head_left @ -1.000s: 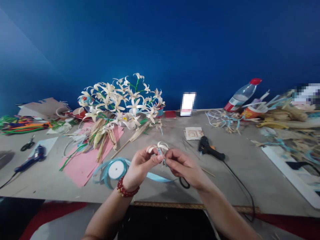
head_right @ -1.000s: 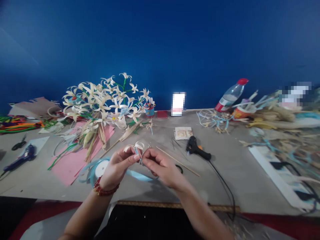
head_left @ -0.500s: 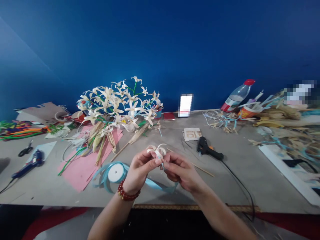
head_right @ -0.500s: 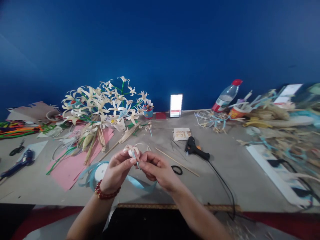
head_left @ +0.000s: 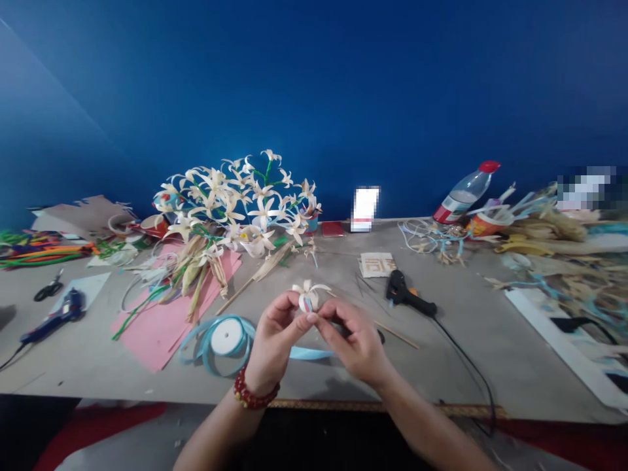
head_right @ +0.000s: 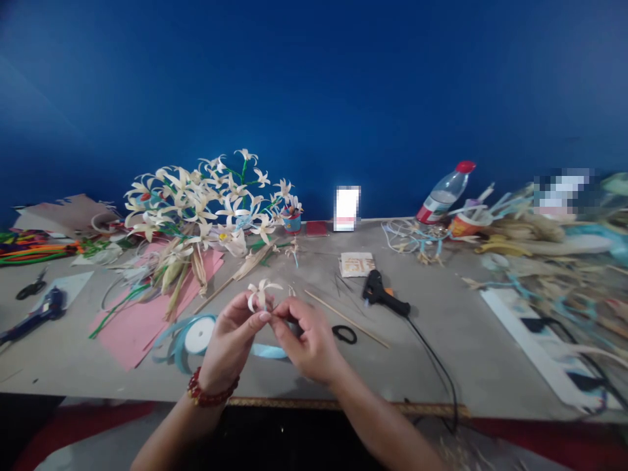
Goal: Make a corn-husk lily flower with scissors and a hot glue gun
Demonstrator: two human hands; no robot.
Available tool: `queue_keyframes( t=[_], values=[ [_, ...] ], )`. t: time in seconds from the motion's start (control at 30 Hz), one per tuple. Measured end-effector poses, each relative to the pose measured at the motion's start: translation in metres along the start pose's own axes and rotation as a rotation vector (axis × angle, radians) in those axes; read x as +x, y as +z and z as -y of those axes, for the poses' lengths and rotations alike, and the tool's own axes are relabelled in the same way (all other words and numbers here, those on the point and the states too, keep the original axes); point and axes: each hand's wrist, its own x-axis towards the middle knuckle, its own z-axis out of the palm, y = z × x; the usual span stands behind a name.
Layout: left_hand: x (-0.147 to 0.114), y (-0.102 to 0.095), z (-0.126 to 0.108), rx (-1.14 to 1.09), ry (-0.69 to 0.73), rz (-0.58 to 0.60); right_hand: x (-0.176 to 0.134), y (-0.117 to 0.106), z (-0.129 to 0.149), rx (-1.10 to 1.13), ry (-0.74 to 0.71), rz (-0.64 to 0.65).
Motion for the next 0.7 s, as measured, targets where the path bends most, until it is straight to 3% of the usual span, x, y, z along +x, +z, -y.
queue_keyframes(
  t=[0.17, 0.37, 0.7],
  values=[
    [-0.001, -0.005, -0.006, 0.142, 0.021, -0.012, 0.004, -0.008, 0.004, -0.006, 0.055, 0.093],
    [-0.001, -0.003, -0.010, 0.025, -0.050, 0.045, 0.012, -0.022, 0.007, 0.268, 0.276, 0.290],
    [-0.001, -0.001, -0.014, -0.044, -0.053, 0.158, 0.009, -0.012, -0.002, 0.671, 0.500, 0.345]
  ],
)
